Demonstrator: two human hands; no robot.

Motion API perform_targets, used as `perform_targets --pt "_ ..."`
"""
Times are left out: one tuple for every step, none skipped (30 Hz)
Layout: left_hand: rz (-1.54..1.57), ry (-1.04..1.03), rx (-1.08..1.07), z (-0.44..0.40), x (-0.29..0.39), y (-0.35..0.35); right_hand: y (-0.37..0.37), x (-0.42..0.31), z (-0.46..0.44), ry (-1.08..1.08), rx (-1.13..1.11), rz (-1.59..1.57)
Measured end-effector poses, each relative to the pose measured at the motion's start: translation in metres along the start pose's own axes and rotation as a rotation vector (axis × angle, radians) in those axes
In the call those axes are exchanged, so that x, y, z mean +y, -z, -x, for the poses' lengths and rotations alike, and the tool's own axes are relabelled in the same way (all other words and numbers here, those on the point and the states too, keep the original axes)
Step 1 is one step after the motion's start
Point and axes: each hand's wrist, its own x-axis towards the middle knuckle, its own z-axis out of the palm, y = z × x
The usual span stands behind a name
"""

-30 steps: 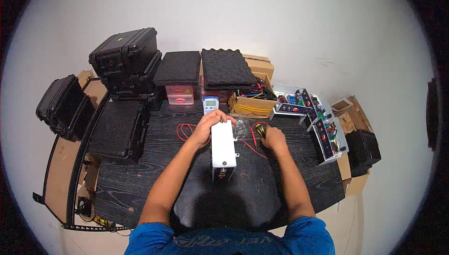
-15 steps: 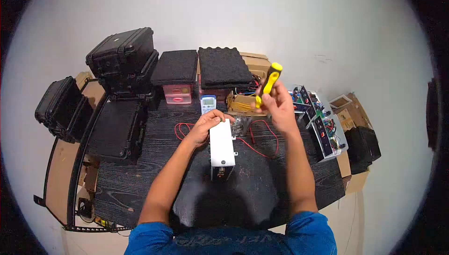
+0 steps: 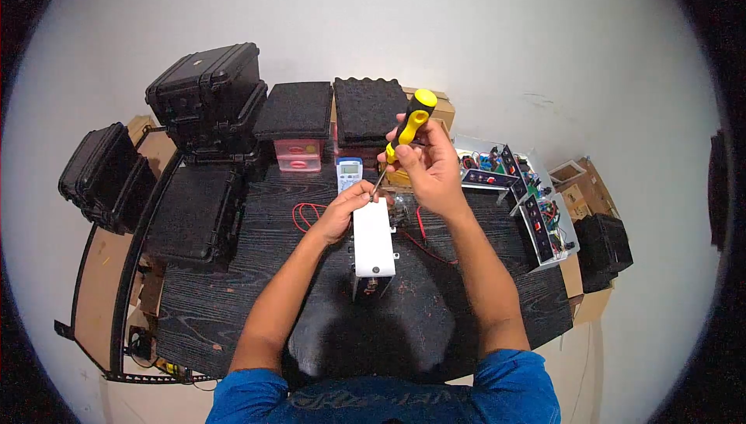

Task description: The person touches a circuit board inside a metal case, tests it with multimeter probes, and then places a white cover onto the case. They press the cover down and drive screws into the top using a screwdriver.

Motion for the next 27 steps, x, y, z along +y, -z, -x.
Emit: perform_targets --pt "-0.007 0.016 -0.005 0.0 -0.002 0.004 -0.001 -0.002 -0.001 -0.004 -0.005 0.014" --pt "-0.015 0.032 -0.011 0.0 -0.002 0.007 -0.002 -0.003 -0.002 -0.007 -0.011 0.028" --pt "-0.006 0.024 -0.011 0.0 -0.002 0.006 -0.002 -0.003 -0.002 -0.012 -0.018 0.029" --pt "0.003 0.016 -0.012 -0.001 -0.002 0.004 -0.002 -0.001 -0.003 -0.015 -0.024 0.03" --pt "0.012 0.008 -0.013 -0.002 -0.001 0.002 -0.002 0.0 -0.004 -0.019 -0.03 0.031" --pt "0.003 0.022 0.014 -0.002 0.001 -0.002 -0.003 0.001 -0.005 0.002 -0.032 0.041" --pt "-0.008 0.037 0.041 -0.001 0.005 -0.007 -0.006 0.003 -0.007 0.023 -0.034 0.05" --pt "-0.018 0.051 0.069 -0.001 0.007 -0.01 -0.007 0.004 -0.008 0.044 -0.036 0.059" --pt "-0.023 0.04 0.06 -0.001 0.007 -0.009 -0.006 0.001 -0.008 -0.04 -0.058 0.072" --pt "-0.028 0.028 0.051 0.0 0.006 -0.008 -0.008 -0.003 -0.009 -0.097 -0.062 0.034" --pt "-0.033 0.016 0.043 -0.001 0.005 -0.006 -0.011 -0.011 -0.011 -0.154 -0.067 -0.005" --pt "-0.043 0.007 0.027 -0.001 0.002 -0.001 -0.014 -0.017 -0.014 -0.21 -0.072 -0.043" --pt "-0.054 -0.002 0.01 -0.001 -0.002 0.005 -0.014 -0.018 -0.015 -0.218 -0.081 -0.066" --pt "-0.065 -0.012 -0.006 -0.001 -0.005 0.009 -0.013 -0.019 -0.016 -0.225 -0.089 -0.088" --pt "-0.086 -0.011 -0.001 -0.001 -0.004 0.008 -0.013 -0.019 -0.017 -0.233 -0.098 -0.111" --pt "-0.105 -0.009 0.005 0.0 -0.001 0.005 -0.011 -0.014 -0.016 -0.187 -0.074 -0.109" --pt "-0.125 -0.008 0.01 0.0 0.001 0.004 -0.008 -0.004 -0.015 -0.141 -0.05 -0.106" --pt "-0.139 -0.005 0.021 0.0 0.001 0.003 -0.007 0.002 -0.015 -0.095 -0.027 -0.103" --pt "-0.153 -0.001 0.031 0.0 0.001 0.002 -0.007 0.004 -0.015 -0.093 -0.023 -0.075" --pt "-0.166 0.004 0.042 0.0 0.0 0.001 -0.007 0.005 -0.014 -0.093 -0.019 -0.046" --pt "-0.18 -0.016 0.073 0.0 -0.001 -0.002 -0.007 0.006 -0.014 -0.092 -0.014 -0.018" --pt "-0.195 -0.036 0.104 0.001 -0.002 -0.004 -0.007 0.006 -0.014 -0.092 -0.01 0.01" --pt "-0.21 -0.057 0.135 0.002 -0.004 -0.007 -0.007 0.005 -0.014 -0.11 -0.002 0.01" --pt "-0.272 -0.108 0.178 0.002 -0.008 -0.006 -0.007 0.005 -0.014 -0.128 0.006 0.011" --pt "-0.334 -0.159 0.221 0.0 -0.015 -0.002 -0.007 0.004 -0.014 -0.146 0.014 0.011" --pt "-0.396 -0.211 0.264 0.001 -0.02 0.0 -0.004 0.006 -0.014 -0.122 -0.003 -0.006" --pt "-0.476 -0.278 0.293 0.004 -0.016 -0.005 -0.001 0.011 -0.013 -0.098 -0.02 -0.022"
